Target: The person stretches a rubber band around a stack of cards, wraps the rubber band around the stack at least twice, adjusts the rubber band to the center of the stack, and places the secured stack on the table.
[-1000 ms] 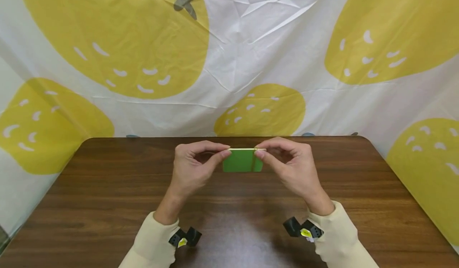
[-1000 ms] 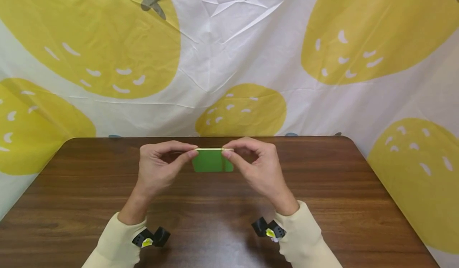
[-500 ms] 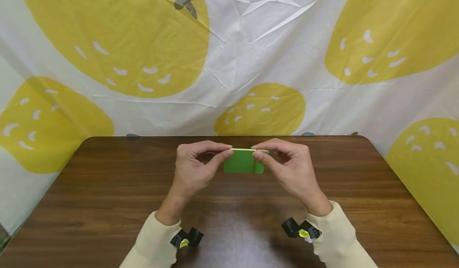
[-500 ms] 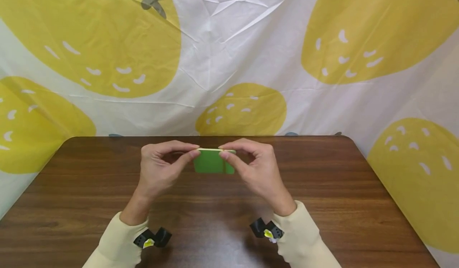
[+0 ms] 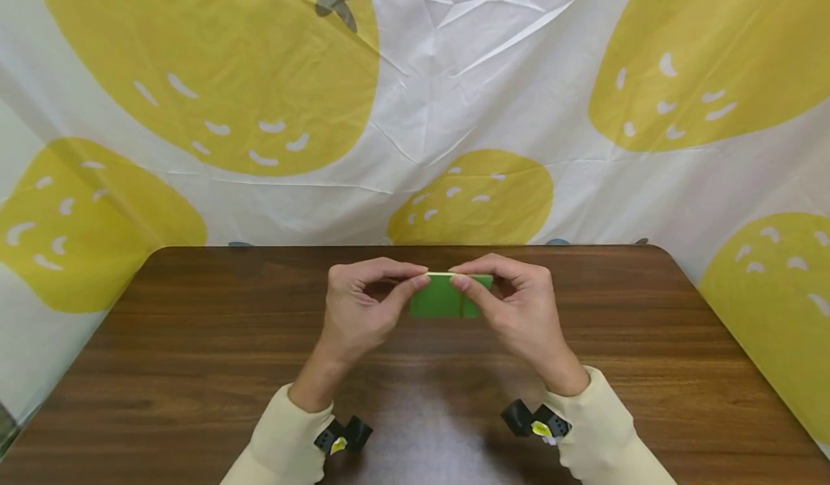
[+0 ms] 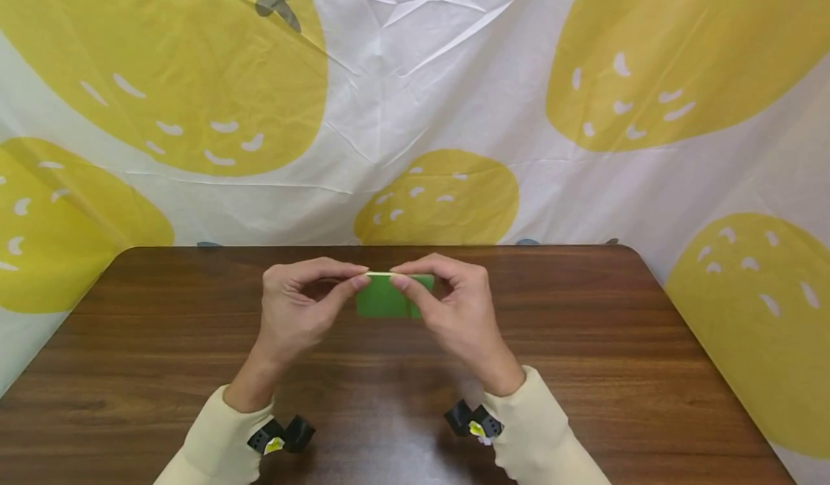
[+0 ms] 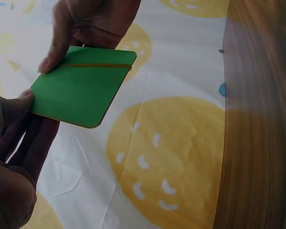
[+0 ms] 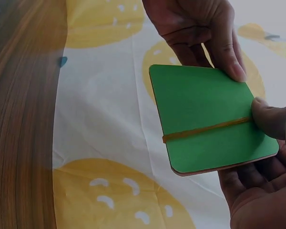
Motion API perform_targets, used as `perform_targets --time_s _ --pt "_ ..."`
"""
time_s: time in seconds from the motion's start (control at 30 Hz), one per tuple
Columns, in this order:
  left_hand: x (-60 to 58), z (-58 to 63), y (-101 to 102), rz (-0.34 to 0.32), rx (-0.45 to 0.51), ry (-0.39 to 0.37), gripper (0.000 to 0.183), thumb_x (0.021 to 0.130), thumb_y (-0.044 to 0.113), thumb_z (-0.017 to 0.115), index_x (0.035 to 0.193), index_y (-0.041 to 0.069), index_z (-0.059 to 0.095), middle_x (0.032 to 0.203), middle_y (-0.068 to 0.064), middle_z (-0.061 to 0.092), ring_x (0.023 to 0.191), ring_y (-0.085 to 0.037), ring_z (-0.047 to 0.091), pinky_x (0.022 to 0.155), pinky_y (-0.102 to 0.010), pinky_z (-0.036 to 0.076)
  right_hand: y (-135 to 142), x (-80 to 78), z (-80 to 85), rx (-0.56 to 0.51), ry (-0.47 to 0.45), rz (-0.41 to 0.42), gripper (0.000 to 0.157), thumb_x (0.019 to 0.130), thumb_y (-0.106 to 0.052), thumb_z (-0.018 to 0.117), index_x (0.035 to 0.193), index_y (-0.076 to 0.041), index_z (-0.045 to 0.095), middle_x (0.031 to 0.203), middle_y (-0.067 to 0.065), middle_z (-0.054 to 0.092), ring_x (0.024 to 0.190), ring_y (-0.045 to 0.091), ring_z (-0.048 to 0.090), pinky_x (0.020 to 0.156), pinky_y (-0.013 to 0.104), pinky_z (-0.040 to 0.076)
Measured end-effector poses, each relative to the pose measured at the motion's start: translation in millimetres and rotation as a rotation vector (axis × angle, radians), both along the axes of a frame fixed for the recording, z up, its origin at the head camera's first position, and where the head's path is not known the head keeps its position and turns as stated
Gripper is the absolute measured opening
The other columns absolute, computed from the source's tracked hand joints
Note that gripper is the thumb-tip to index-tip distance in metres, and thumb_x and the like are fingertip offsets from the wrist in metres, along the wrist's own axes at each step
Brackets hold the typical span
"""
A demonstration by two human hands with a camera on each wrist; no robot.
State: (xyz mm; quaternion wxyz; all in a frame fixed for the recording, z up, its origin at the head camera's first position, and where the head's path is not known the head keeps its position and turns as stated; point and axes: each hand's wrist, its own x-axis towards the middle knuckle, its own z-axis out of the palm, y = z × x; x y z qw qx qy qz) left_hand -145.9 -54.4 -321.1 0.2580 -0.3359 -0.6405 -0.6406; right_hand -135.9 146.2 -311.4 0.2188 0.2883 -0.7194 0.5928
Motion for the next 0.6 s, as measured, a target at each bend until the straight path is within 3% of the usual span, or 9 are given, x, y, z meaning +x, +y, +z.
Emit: perform_targets --time_s 0.27,0.5,0.6 --pt "-0.8 0.1 -0.5 -0.001 -0.003 0.013 0.012 0.079 -0.016 0.077 0.086 -0.005 0.077 0.082 -0.012 0.076 0.065 -0.016 0.069 0.055 -0.023 0.056 0.9 0.3 0.1 0.054 -0.015 0.032 0.018 0.09 0.009 0.071 0.101 -0.002 0.078 0.094 0.01 0.076 0.073 0.012 0.062 0.054 0.019 0.046" --pt "-0.9 1.1 -2.0 -0.004 -0.003 0.001 0.01 0.08 -0.013 0.078 0.086 -0.005 0.078 0.083 -0.013 0.076 0.068 -0.015 0.07 0.057 -0.026 0.057 6.5 -0.4 4.0 0.059 -0.042 0.011 0.02 0.088 0.006 0.075 0.105 -0.004 0.078 0.094 0.006 0.075 0.054 0.009 0.045 0.045 0.023 0.036" --pt "-1.0 1.7 -3.3 0.003 0.0 -0.013 0.008 0.081 -0.011 0.079 0.087 -0.005 0.078 0.084 -0.015 0.076 0.07 -0.016 0.07 0.058 -0.028 0.057 10.8 -1.5 5.7 0.05 -0.078 0.016 0.02 0.087 0.006 0.076 0.103 -0.004 0.078 0.088 0.005 0.074 0.054 0.011 0.05 0.047 0.023 0.04"
